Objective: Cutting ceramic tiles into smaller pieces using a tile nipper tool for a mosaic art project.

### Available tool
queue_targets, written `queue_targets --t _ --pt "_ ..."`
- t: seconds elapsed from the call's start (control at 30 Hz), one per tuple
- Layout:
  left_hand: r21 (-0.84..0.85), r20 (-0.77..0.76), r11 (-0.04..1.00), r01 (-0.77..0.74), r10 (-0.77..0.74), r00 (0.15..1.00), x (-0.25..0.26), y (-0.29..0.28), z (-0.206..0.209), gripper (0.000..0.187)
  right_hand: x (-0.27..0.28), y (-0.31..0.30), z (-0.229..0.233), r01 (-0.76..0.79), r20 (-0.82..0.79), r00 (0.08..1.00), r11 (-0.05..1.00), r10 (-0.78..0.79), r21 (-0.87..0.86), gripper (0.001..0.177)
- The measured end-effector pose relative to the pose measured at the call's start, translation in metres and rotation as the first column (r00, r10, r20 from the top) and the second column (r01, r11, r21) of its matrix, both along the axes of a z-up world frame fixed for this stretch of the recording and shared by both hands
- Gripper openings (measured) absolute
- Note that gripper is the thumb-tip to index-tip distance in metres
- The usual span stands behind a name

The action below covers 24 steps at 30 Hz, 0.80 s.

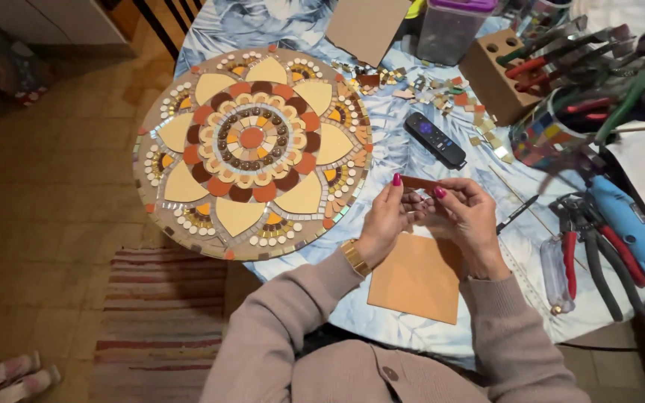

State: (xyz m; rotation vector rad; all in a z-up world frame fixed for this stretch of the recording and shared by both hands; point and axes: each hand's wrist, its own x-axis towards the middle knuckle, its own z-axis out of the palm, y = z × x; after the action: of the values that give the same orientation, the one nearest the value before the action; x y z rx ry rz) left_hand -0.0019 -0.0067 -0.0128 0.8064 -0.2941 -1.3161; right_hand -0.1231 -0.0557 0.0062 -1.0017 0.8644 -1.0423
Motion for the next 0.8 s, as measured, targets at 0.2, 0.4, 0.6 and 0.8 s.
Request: queue_targets --t 0.2,0.4,0.6,0.8 --pt "-0.014 -0.022 1.000 0.013 -0.013 1.000 -0.001 0.005 0.006 0.036 -0.001 -0.004 -0.004 0.006 0.016 1.000 1.000 -0.006 -0.022 0.019" --pt "-0.042 0.132 0.999 0.026 -0.020 0.991 0.000 0.008 0.021 0.027 0.006 0.008 0.017 0.001 0.000 1.000 1.000 -0.001 -0.018 0.018" --pt "0.018 0.193 1.000 0.025 -0.028 0.981 0.005 0.009 0.017 0.020 0.014 0.025 0.042 -0.004 -0.125 0.992 1.000 0.000 -0.029 0.019" --pt "-0.009 0.128 1.000 -0.018 0.019 0.992 0.005 0.005 0.012 0.021 0.009 -0.001 0.057 -0.128 -0.370 0.929 0.917 -0.023 -0.378 0.026"
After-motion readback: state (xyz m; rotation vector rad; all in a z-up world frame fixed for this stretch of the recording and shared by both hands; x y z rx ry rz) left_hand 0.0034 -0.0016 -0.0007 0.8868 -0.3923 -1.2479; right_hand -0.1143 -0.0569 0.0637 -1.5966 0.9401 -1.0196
